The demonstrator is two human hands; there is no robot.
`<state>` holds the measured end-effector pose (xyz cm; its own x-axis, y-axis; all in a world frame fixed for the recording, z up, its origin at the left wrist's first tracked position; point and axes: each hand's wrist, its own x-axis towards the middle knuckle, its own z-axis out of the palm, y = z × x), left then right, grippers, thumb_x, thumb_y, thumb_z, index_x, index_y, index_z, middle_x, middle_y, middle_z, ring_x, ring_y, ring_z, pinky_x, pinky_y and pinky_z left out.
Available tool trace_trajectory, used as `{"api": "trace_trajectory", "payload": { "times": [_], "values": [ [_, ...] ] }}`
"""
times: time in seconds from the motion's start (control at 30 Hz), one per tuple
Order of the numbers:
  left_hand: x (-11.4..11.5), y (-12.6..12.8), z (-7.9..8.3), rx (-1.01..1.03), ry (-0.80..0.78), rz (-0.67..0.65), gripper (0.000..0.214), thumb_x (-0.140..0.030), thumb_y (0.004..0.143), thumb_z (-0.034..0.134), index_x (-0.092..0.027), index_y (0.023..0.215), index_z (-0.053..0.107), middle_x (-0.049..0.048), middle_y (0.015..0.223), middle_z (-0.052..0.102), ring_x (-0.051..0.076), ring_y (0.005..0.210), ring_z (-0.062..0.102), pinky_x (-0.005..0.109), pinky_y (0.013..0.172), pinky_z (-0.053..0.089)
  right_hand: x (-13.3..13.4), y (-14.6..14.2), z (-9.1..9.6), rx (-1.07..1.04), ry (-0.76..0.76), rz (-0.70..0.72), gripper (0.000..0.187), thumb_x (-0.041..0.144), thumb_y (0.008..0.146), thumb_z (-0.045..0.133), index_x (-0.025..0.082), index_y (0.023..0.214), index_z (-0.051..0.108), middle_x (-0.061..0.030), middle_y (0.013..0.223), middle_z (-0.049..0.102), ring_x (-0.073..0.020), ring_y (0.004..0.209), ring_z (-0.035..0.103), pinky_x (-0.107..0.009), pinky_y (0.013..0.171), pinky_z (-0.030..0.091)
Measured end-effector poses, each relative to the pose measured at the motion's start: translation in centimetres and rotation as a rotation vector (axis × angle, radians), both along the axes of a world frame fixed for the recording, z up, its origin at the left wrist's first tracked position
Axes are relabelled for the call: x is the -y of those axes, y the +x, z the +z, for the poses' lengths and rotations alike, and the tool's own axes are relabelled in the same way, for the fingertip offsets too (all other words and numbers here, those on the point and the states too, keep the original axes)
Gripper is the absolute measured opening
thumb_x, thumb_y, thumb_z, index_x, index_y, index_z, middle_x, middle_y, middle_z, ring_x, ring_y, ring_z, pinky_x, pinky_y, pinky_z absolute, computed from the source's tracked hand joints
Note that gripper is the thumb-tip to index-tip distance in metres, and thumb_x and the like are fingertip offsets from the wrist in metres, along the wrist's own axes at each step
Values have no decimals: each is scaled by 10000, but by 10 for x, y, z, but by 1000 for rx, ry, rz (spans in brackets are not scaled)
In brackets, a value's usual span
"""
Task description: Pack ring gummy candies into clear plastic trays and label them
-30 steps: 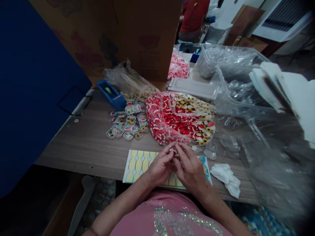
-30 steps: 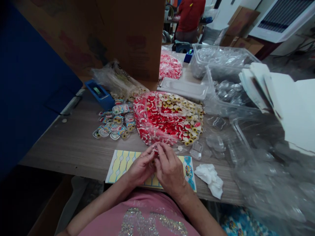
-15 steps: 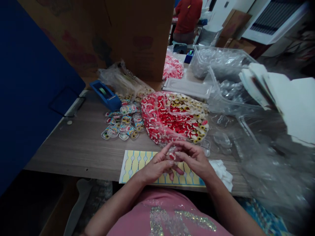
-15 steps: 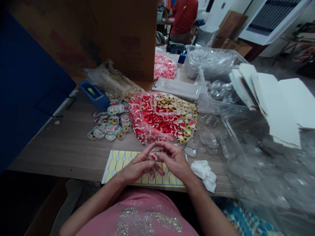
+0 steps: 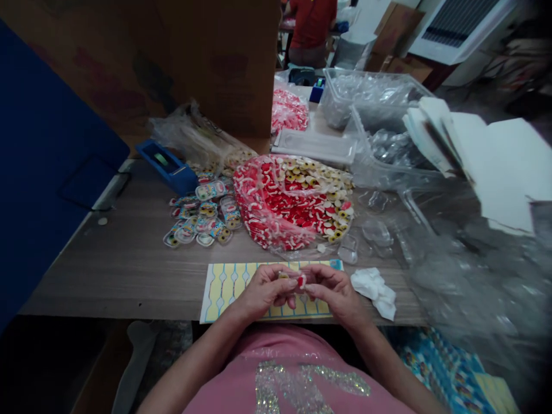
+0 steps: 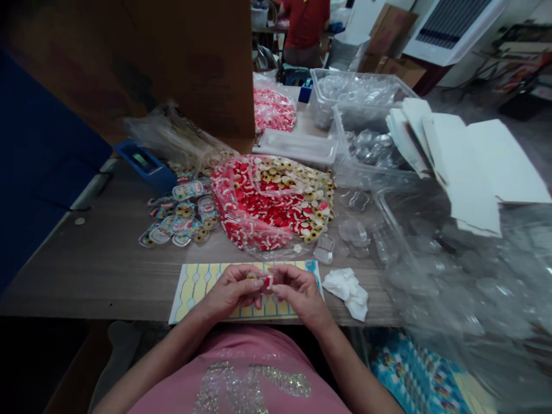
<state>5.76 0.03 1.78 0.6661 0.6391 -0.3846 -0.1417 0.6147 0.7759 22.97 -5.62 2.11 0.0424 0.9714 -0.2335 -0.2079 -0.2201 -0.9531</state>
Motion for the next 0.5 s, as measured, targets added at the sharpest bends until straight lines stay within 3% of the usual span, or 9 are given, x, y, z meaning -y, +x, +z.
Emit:
{"api": "trace_trajectory", "payload": {
  "times": [0.1, 0.23, 0.33, 0.4, 0.5],
  "values": [
    [5, 2, -1, -8, -34, -16, 205, -313, 747, 734, -137, 852, 732, 29, 587, 659, 79, 446, 523, 190, 446, 304, 12, 1, 1, 80, -11, -20, 179, 273, 713, 725, 195, 874, 709, 11, 685, 657, -106, 573, 554, -223, 521, 449],
    [11, 8, -3, -23, -135, -14, 202, -320, 688, 768, -130, 745, 729, 28, 663, 676, 72, 475, 540, 196, 494, 373, 30, -5, -5, 58, 1, -117, 139, 275, 727, 720, 206, 843, 688, 16, 725, 647, -117, 658, 577, -242, 624, 473],
    [13, 10, -4, -67, -97, -45, 195, -318, 674, 767, -133, 720, 724, 11, 625, 655, 68, 447, 515, 199, 483, 372, 38, 9, -13, 36, -44, -26, 173, 288, 703, 746, 217, 851, 691, 16, 736, 646, -126, 674, 581, -257, 644, 474],
    [12, 12, -5, -104, -53, -53, 190, -323, 680, 755, -139, 709, 719, 10, 628, 657, 65, 436, 492, 202, 468, 363, 36, 31, -16, 144, -24, 20, 199, 298, 672, 768, 217, 843, 706, 8, 748, 636, -135, 681, 575, -265, 637, 467],
    [11, 17, -5, -149, 19, -120, 190, -328, 696, 736, -139, 705, 722, 26, 669, 675, 68, 460, 485, 214, 484, 373, 23, 67, -15, 538, 80, -22, 148, 298, 746, 702, 210, 863, 719, -23, 808, 628, -158, 728, 576, -289, 660, 458]
  ]
}}
